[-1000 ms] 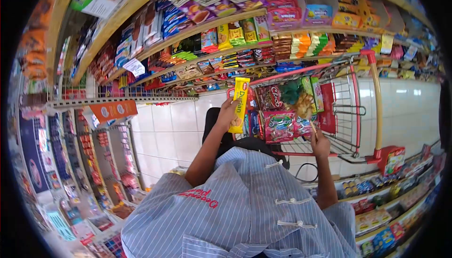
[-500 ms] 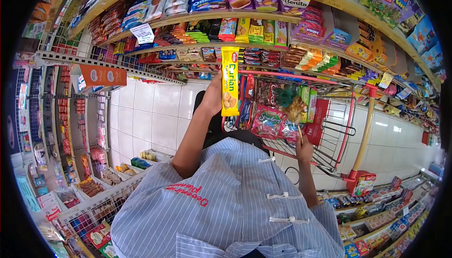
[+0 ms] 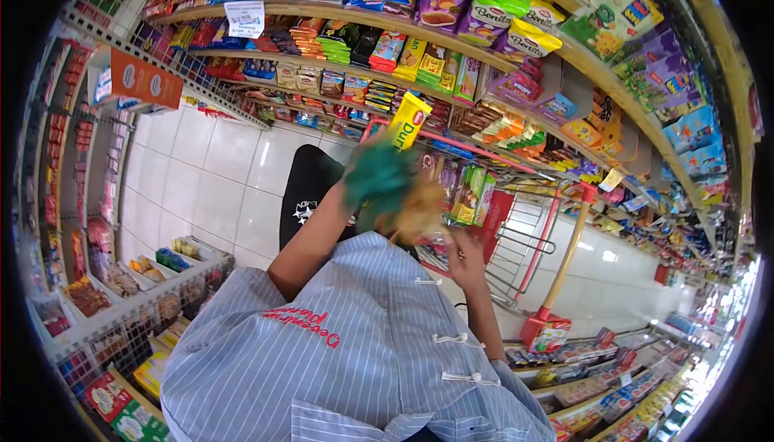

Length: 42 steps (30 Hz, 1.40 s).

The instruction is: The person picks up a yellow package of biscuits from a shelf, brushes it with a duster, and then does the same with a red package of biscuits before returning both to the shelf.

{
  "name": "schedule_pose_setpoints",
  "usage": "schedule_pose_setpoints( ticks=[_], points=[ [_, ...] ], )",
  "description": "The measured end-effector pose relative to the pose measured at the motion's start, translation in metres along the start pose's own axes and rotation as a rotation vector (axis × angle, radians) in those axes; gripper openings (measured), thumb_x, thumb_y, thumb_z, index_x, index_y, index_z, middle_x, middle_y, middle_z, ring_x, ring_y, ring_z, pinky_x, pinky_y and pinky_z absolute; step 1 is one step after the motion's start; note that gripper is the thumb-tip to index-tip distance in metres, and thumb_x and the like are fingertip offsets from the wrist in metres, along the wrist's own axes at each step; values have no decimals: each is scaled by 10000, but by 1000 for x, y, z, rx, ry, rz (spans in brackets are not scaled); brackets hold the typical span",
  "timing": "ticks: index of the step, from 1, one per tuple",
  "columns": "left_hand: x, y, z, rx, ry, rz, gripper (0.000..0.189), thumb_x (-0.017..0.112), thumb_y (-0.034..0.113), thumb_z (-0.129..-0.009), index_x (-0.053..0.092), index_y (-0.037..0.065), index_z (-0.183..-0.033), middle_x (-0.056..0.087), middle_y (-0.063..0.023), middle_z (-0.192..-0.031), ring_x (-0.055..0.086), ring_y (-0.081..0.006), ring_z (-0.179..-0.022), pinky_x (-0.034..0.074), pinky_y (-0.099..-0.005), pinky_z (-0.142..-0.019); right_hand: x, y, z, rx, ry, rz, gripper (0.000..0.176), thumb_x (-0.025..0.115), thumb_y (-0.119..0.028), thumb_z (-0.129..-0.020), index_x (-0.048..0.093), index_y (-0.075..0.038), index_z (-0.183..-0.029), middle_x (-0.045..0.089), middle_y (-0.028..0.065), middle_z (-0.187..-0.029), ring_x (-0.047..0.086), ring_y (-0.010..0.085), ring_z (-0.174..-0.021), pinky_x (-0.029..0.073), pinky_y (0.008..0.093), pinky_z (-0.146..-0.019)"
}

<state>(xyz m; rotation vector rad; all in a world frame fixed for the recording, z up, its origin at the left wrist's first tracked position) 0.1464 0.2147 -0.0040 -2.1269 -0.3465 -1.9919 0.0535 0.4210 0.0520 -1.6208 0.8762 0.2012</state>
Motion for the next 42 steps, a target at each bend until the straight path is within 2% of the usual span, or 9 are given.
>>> schedule_pose_setpoints(
  ticks=[13, 18, 19, 20, 26, 28, 30, 37, 42],
  points=[
    [1, -20, 26, 175, 500, -159, 438, 459, 361, -951, 508, 1, -1195, 627, -136, -968, 626, -265, -819, 540, -393, -744, -9, 7, -17, 423, -73, 29, 249, 529, -230, -947, 635, -10, -996, 613, 66, -698, 507, 86, -566, 406, 261, -515],
    [-173, -35, 23, -13, 46, -369, 438, 404, 327, -978, 453, 28, -1293, 630, -132, -1055, 655, -206, -789, 546, -321, -694, -9, 5, -3, 114, -161, 135, 247, 537, -241, -945, 646, -20, -940, 527, 38, -637, 462, 81, -560, 381, 257, -505],
    [-59, -40, 11, -15, 45, -357, 438, 404, 327, -978, 453, 28, -1293, 630, -132, -1055, 655, -206, -789, 546, -321, -694, -21, 34, 3, 263, -78, 151, 251, 531, -242, -948, 647, -19, -945, 531, 39, -640, 462, 79, -571, 384, 254, -513],
    [37, -37, 14, 255, 687, -224, 458, 378, 367, -980, 499, -1, -1223, 643, -113, -943, 635, -194, -682, 525, -308, -621, -31, 54, 6, 401, 4, 164, 256, 526, -243, -952, 648, -18, -950, 534, 41, -643, 461, 76, -582, 387, 252, -521],
    [-17, -41, 9, -1, 422, -208, 413, 417, 370, -972, 536, 12, -1141, 645, -99, -888, 606, -180, -646, 508, -282, -591, -51, 45, -6, 416, 279, -98, 238, 556, -225, -938, 648, -13, -880, 460, -22, -589, 372, 39, -552, 292, 226, -478],
    [-44, -33, 5, -5, -290, 175, 433, 486, 390, -941, 541, 59, -1213, 643, -128, -1070, 658, -219, -872, 567, -384, -708, -30, 23, -10, 333, -80, -43, 185, 590, -172, -911, 661, -5, -874, 485, -20, -591, 385, 37, -525, 312, 221, -466],
    [-16, -31, 14, -28, 377, -141, 405, 489, 353, -937, 537, 45, -1195, 627, -131, -1078, 654, -221, -852, 558, -359, -683, -20, 23, -15, 294, -119, -117, 204, 614, -181, -893, 647, 1, -807, 481, -9, -567, 393, 48, -527, 325, 238, -471],
    [3, -32, 8, 30, 362, -194, 420, 446, 397, -959, 555, 37, -1146, 663, -99, -927, 665, -200, -707, 566, -295, -600, -55, 48, -28, 567, 322, 22, 233, 566, -173, -909, 618, 25, -797, 473, 0, -576, 394, 56, -564, 329, 248, -495],
    [-56, -32, 14, -117, 94, -48, 424, 444, 368, -955, 529, 11, -1168, 644, -139, -1000, 651, -233, -832, 549, -346, -728, -24, 12, -17, 427, -259, -84, 199, 646, -181, -867, 610, -4, -783, 460, 46, -548, 399, 73, -539, 345, 250, -500]
  ],
)
Point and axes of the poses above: each hand's wrist, its own z-axis away from the middle knuckle, its own x-axis out of the palm, y = z × x, the point moved 6 cm from there along -z, towards the middle knuckle
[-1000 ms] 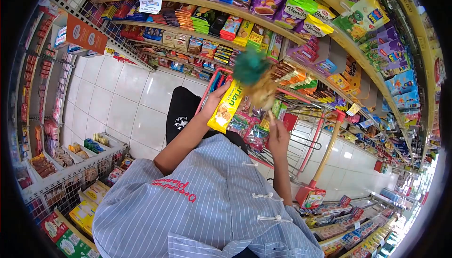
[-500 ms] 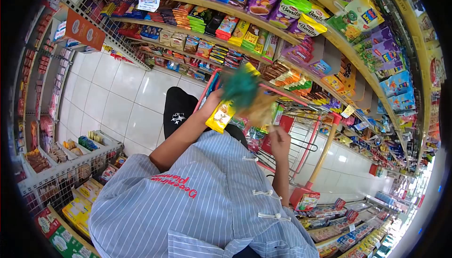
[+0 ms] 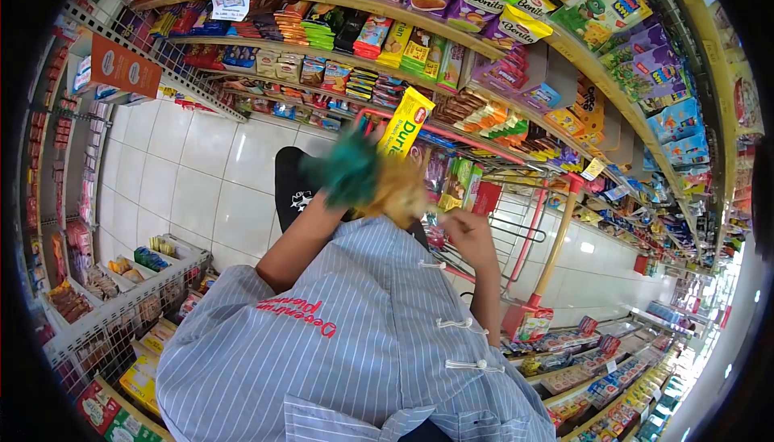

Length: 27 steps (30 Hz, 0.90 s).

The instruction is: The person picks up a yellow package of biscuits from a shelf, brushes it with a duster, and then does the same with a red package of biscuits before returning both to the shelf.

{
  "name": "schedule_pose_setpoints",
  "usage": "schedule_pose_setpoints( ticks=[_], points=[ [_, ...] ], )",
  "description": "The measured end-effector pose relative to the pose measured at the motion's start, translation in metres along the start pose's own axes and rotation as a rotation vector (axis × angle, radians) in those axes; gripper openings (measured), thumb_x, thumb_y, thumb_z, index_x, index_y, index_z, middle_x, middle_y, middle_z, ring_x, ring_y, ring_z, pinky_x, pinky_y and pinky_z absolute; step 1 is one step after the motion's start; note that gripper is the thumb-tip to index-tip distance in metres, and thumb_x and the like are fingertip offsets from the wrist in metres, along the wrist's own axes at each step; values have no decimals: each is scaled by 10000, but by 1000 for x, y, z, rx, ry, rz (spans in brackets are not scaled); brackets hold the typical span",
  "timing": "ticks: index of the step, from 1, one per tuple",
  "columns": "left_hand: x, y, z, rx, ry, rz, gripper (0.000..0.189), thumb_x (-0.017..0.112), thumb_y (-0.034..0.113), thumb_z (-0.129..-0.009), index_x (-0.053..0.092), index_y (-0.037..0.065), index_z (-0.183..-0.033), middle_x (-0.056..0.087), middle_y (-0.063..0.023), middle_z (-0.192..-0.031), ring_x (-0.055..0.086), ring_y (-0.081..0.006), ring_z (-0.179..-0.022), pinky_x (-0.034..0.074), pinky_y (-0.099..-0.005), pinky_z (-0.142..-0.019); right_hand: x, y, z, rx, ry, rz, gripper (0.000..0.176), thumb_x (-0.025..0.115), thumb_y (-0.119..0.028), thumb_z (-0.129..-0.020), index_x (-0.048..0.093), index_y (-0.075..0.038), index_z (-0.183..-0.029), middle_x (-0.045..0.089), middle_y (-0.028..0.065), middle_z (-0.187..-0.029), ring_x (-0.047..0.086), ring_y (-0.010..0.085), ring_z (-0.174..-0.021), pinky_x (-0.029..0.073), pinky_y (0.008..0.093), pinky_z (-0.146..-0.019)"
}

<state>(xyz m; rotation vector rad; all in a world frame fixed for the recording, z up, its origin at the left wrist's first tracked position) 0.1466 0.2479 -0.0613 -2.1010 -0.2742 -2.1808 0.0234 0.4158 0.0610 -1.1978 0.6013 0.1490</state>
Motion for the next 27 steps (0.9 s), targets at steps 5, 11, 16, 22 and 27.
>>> schedule_pose_setpoints(
  ticks=[5, 11, 16, 22, 27],
  points=[
    [76, 5, -4, 137, 164, -150, 444, 488, 397, -940, 565, 17, -1155, 672, -126, -928, 672, -216, -743, 565, -330, -656, -35, 24, -18, 166, 372, 50, 283, 564, -249, -929, 633, -6, -801, 532, 9, -607, 437, 50, -599, 363, 240, -540],
    [59, 16, 6, 186, 436, -465, 388, 544, 303, -929, 500, 52, -1222, 648, -84, -986, 656, -181, -768, 562, -293, -659, -51, 46, -12, 210, 405, -311, 309, 547, -272, -942, 646, -25, -784, 482, -24, -578, 431, 69, -561, 335, 247, -504],
    [44, 30, 11, 261, 495, -478, 354, 529, 236, -943, 463, 84, -1255, 610, -59, -1044, 626, -146, -860, 548, -296, -722, 1, 6, -8, 98, -102, -166, 322, 569, -269, -928, 641, -7, -755, 515, -23, -597, 438, 61, -563, 345, 240, -514],
    [63, 13, 5, 150, 319, -403, 402, 544, 275, -921, 472, 33, -1233, 603, -76, -953, 592, -151, -753, 524, -263, -673, -19, 20, -25, 101, 112, -42, 292, 602, -229, -909, 627, 9, -742, 548, -22, -619, 456, 43, -593, 356, 219, -538],
    [57, 6, 7, 179, 413, -315, 415, 513, 218, -936, 444, 22, -1295, 581, -78, -1069, 579, -147, -830, 483, -272, -645, -31, 12, -21, 86, 128, -131, 279, 598, -201, -908, 619, 9, -725, 555, -8, -617, 458, 45, -581, 364, 224, -531]
  ],
)
Point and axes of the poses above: each hand's wrist, its own z-axis away from the middle knuckle, its own x-axis out of the palm, y = z × x, the point moved 6 cm from there along -z, towards the middle knuckle
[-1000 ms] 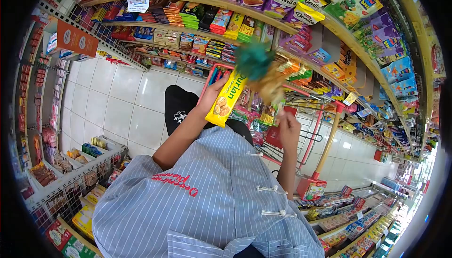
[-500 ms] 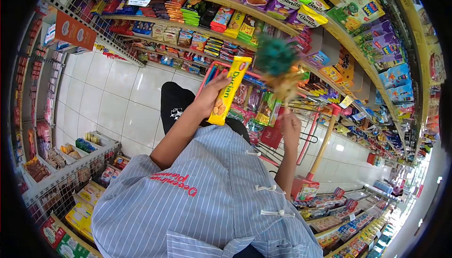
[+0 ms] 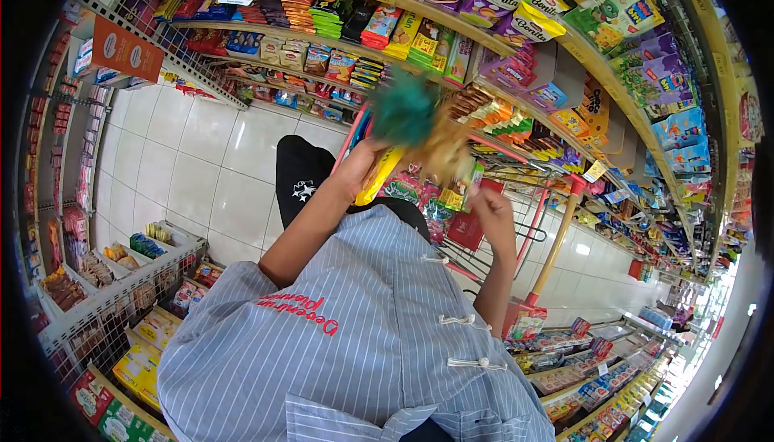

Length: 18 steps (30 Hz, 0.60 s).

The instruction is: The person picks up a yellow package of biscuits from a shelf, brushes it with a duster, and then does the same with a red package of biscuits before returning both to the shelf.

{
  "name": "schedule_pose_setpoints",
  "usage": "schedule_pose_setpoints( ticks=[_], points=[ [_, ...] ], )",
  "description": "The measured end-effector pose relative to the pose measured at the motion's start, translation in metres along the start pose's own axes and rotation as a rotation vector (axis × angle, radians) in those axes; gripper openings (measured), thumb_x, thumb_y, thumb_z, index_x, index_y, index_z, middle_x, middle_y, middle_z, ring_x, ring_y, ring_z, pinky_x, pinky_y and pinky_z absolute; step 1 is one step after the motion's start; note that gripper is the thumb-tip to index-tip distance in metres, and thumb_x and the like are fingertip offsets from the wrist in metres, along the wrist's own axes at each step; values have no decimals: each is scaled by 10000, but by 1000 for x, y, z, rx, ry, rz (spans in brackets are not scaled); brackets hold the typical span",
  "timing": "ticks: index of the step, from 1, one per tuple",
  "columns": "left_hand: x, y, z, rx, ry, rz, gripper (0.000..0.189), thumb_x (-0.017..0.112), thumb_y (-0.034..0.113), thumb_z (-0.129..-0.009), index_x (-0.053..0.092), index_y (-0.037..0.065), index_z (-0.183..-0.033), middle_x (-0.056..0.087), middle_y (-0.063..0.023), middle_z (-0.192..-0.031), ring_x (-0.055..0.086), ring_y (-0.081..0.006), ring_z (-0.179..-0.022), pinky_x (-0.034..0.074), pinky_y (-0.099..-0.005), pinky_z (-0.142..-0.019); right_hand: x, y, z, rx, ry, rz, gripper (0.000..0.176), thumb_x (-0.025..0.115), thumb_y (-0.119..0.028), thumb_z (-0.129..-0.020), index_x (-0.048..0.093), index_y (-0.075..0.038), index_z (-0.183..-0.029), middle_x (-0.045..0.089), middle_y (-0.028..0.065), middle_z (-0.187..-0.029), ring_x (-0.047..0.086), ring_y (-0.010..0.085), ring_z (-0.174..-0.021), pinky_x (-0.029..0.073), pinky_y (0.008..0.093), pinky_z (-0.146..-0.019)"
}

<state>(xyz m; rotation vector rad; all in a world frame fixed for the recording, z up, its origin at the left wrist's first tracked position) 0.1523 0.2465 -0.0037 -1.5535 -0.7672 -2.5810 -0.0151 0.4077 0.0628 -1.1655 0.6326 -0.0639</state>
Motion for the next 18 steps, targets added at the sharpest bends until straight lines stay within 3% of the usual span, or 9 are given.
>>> schedule_pose_setpoints(
  ticks=[1, 3, 7, 9, 13, 15, 16, 17, 18],
  points=[
    [-1, -4, 11, -34, 193, 277, 392, 488, 175, -945, 447, 15, -1300, 562, -55, -1041, 520, -117, -783, 428, -245, -609, 11, -3, 5, -87, -192, 6, 278, 597, -202, -909, 625, 2, -722, 568, -15, -630, 460, 43, -567, 358, 220, -515],
    [-1, -3, -13, -33, -374, 325, 405, 485, 148, -943, 429, -3, -1314, 554, -54, -1041, 504, -120, -796, 434, -246, -657, 24, -6, 11, -14, -335, -46, 258, 594, -175, -904, 630, 4, -723, 603, -6, -658, 485, 50, -579, 381, 218, -530],
    [16, 8, 1, 128, -218, 211, 305, 457, 139, -951, 459, -36, -1200, 536, -60, -967, 463, -132, -757, 420, -248, -669, 13, 2, -6, 21, -59, 72, 268, 595, -196, -909, 626, 6, -735, 564, -15, -635, 479, 41, -579, 376, 209, -527],
    [21, 4, -4, 17, -328, 364, 220, 458, 143, -955, 468, 29, -1144, 525, -60, -872, 480, -145, -751, 423, -265, -678, -11, 2, -12, 100, 242, 33, 292, 590, -228, -917, 621, 3, -740, 519, -29, -602, 445, 34, -561, 353, 211, -510],
    [-1, -5, -12, 67, -344, 391, 343, 488, 163, -948, 432, 33, -1261, 537, -69, -947, 508, -140, -816, 443, -273, -730, 2, -10, -7, -124, 29, -44, 298, 590, -232, -919, 620, 4, -739, 489, -40, -575, 414, 31, -560, 340, 216, -514],
    [-47, 0, -30, 329, 40, -633, 351, 481, 212, -957, 444, 55, -1269, 546, -81, -1028, 539, -162, -940, 459, -287, -854, 12, -11, 1, -17, -125, 20, 273, 603, -217, -909, 630, 8, -757, 515, -24, -584, 431, 37, -570, 349, 221, -525],
    [-9, -2, -20, 223, -228, 214, 368, 459, 262, -964, 458, 78, -1282, 549, -103, -1138, 534, -190, -1069, 428, -329, -968, 22, -12, 3, -6, -235, 27, 262, 607, -211, -906, 634, 10, -768, 524, -17, -591, 437, 38, -575, 352, 221, -527],
    [-8, -5, -23, 225, -228, 213, 368, 459, 262, -964, 458, 78, -1282, 549, -103, -1138, 534, -190, -1069, 428, -329, -968, 32, -12, 6, 4, -347, 33, 252, 611, -205, -903, 637, 12, -779, 532, -10, -597, 443, 38, -581, 354, 221, -529],
    [3, -6, -21, 253, -471, 259, 384, 446, 289, -966, 463, 77, -1285, 541, -115, -1184, 524, -205, -1106, 423, -346, -974, 27, -9, 1, 21, -222, 75, 268, 604, -206, -908, 625, 14, -757, 519, -9, -590, 427, 36, -572, 340, 220, -519]
  ],
)
Point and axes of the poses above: each hand's wrist, its own z-axis away from the middle knuckle, its own x-axis out of the palm, y = z × x, the point moved 6 cm from there along -z, towards the middle knuckle
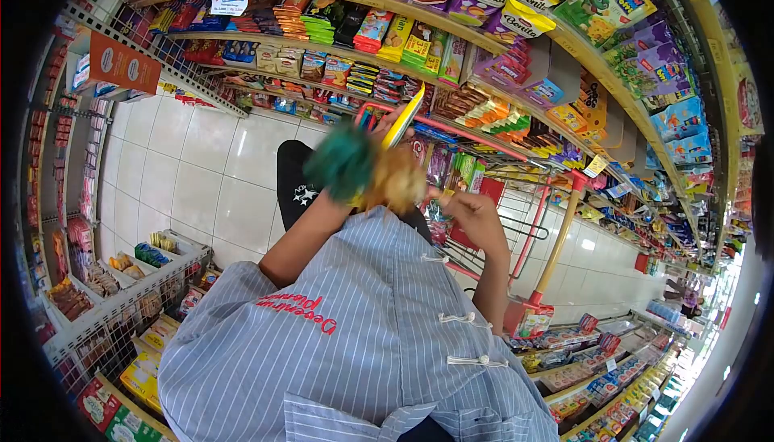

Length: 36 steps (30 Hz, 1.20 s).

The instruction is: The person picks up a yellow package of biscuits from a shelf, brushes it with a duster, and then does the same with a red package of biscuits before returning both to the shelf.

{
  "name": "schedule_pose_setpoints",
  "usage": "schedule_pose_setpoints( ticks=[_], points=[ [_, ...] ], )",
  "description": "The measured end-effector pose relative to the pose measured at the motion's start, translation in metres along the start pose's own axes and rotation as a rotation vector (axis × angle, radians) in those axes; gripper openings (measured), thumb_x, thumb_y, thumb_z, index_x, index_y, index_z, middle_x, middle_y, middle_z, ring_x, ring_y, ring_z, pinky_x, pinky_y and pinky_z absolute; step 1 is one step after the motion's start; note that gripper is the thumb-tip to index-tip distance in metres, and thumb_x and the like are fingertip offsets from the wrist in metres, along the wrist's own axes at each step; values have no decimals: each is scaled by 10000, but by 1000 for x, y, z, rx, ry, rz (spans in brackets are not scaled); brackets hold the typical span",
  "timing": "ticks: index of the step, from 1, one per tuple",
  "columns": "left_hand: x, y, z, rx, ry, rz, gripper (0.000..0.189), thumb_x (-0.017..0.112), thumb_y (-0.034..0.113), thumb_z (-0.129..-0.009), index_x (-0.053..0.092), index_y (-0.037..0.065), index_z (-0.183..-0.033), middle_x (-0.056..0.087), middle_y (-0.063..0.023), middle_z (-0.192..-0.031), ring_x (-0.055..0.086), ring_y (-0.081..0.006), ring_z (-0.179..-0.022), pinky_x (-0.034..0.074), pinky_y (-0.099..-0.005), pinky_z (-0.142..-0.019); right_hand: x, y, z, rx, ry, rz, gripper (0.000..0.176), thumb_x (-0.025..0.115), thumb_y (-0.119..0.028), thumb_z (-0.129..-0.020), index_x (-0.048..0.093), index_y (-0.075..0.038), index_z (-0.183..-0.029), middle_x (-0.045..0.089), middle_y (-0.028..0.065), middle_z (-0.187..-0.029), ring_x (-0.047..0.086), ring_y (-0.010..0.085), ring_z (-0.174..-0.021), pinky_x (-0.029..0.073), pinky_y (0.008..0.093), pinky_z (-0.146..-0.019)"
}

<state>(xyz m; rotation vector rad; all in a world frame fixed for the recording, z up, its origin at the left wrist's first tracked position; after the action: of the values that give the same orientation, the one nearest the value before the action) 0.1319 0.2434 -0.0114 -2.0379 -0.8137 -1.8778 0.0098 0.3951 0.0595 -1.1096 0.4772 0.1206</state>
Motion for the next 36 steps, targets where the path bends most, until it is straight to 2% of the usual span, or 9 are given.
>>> schedule_pose_setpoints(
  ticks=[1, 2, 5, 13, 19, 23, 25, 31, 36],
  points=[
    [12, -1, 1, 10, -238, 72, 402, 434, 315, -967, 469, 75, -1288, 533, -127, -1229, 515, -220, -1143, 419, -363, -980, 0, 4, -4, -1, -1, 0, 268, 604, -206, -908, 625, 14, -757, 519, -9, -590, 427, 36, -572, 340, 220, -519],
    [28, 1, 2, -173, 247, 130, 436, 447, 352, -955, 475, 58, -1276, 528, -140, -1256, 516, -239, -1151, 414, -407, -976, -15, 10, -8, 9, 219, -46, 268, 619, -208, -898, 623, 23, -762, 519, 3, -605, 433, 46, -588, 354, 232, -531],
    [43, -4, -1, -245, 131, 254, 496, 441, 345, -941, 406, 67, -1350, 463, -187, -1343, 455, -309, -1245, 357, -466, -1038, -35, 5, -4, 7, 491, -161, 257, 618, -197, -895, 624, 26, -767, 569, 24, -655, 480, 56, -633, 389, 232, -579],
    [23, -12, 0, -243, 317, 360, 485, 433, 382, -953, 437, 74, -1328, 440, -131, -1369, 422, -245, -1261, 287, -468, -1093, 18, -13, 7, 41, -188, -5, 227, 632, -180, -879, 621, 27, -785, 583, 29, -654, 491, 76, -620, 402, 244, -574],
    [57, -5, -6, -155, 271, 406, 509, 409, 331, -949, 384, 14, -1347, 420, -183, -1383, 403, -299, -1282, 280, -445, -1100, -43, 28, -4, 56, 553, -128, 267, 595, -180, -909, 606, 28, -743, 551, -11, -638, 456, 49, -594, 371, 227, -544],
    [56, 1, 0, -113, -69, 367, 559, 407, 398, -957, 391, 18, -1366, 464, -166, -1358, 413, -273, -1284, 289, -460, -1093, -15, 22, 3, -65, 165, -68, 252, 618, -176, -900, 611, 28, -754, 535, -14, -618, 451, 52, -598, 372, 221, -555],
    [38, -5, 1, -345, 328, 302, 623, 491, 504, -883, 471, 50, -1310, 582, -124, -1207, 558, -258, -1092, 381, -441, -999, 0, 19, 3, -91, 40, -121, 227, 619, -156, -895, 620, 25, -758, 549, -13, -633, 460, 50, -616, 377, 217, -569],
    [49, -6, -5, -143, 238, 508, 564, 478, 299, -936, 340, -46, -1361, 429, -215, -1358, 394, -316, -1284, 248, -475, -1115, -41, 43, -10, -51, 573, -104, 321, 609, -259, -905, 600, 3, -721, 501, -27, -600, 408, 47, -573, 326, 229, -519],
    [11, -1, -1, -176, 65, 239, 468, 485, 180, -908, 394, -43, -1309, 518, -240, -1242, 543, -320, -1131, 498, -420, -913, -39, 40, 6, 87, 431, -359, 316, 562, -244, -934, 591, -50, -686, 487, -31, -584, 358, 15, -493, 260, 217, -416]
  ],
)
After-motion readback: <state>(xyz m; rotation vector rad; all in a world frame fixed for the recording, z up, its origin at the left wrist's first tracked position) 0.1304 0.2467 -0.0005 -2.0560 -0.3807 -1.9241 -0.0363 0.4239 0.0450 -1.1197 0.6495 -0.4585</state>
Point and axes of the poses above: each hand's wrist, its own z-axis away from the middle knuckle, its own x-axis out of the palm, y = z × x, the point moved 6 cm from there along -z, towards the middle knuckle
